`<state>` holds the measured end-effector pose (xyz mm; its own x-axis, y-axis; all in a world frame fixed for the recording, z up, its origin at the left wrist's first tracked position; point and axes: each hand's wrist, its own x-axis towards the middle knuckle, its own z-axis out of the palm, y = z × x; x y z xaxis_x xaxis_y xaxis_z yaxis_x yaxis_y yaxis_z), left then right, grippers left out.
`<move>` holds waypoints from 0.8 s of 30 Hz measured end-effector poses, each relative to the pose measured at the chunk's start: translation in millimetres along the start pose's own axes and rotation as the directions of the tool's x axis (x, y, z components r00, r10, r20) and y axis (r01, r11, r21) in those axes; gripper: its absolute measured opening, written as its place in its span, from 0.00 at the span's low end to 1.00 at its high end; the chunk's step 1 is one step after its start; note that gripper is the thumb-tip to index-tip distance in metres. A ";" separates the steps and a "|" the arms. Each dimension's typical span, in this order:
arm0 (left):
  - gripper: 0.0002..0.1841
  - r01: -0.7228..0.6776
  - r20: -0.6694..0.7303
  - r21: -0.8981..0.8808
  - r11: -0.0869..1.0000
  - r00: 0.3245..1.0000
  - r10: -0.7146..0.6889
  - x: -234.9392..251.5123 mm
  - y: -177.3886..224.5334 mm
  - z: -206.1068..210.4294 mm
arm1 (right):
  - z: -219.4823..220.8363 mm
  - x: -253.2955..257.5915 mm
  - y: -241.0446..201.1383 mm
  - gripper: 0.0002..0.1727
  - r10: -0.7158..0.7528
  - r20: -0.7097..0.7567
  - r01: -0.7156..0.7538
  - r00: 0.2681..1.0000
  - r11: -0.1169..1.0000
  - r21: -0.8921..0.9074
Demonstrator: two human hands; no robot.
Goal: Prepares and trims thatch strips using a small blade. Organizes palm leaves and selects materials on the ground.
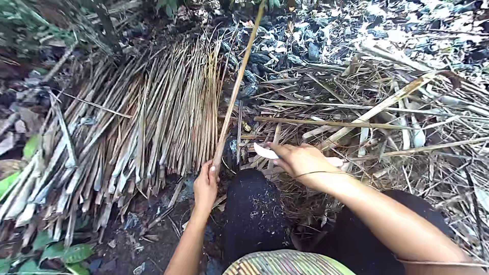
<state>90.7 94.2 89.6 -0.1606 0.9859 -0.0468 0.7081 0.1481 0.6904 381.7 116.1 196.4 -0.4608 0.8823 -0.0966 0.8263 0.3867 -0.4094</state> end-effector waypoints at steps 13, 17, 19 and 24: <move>0.24 -0.357 -0.048 0.094 0.929 0.931 0.362 -60.4 67.2 -22.8 | -2.9 -24.0 -0.4 0.24 -0.065 -0.158 0.055 0.985 0.996 -0.063; 0.25 -0.402 -0.065 0.136 0.905 0.908 0.413 -63.2 73.9 -23.7 | -8.8 -40.5 -6.5 0.22 -0.071 -0.218 0.068 0.973 0.997 -0.024; 0.24 -0.435 -0.077 0.172 0.884 0.889 0.452 -64.8 77.8 -21.6 | -14.6 -43.2 -12.8 0.24 -0.033 -0.127 0.039 0.991 0.998 0.042; 0.24 -0.504 -0.056 0.222 0.835 0.848 0.527 -69.8 84.0 -13.8 | -23.1 -43.8 -13.6 0.27 0.024 0.052 -0.028 0.998 0.996 0.080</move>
<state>151.9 36.8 160.8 0.1985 0.9100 0.3641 0.8245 -0.3559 0.4399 398.1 78.5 227.2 -0.4572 0.8761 -0.1529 0.8102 0.3393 -0.4780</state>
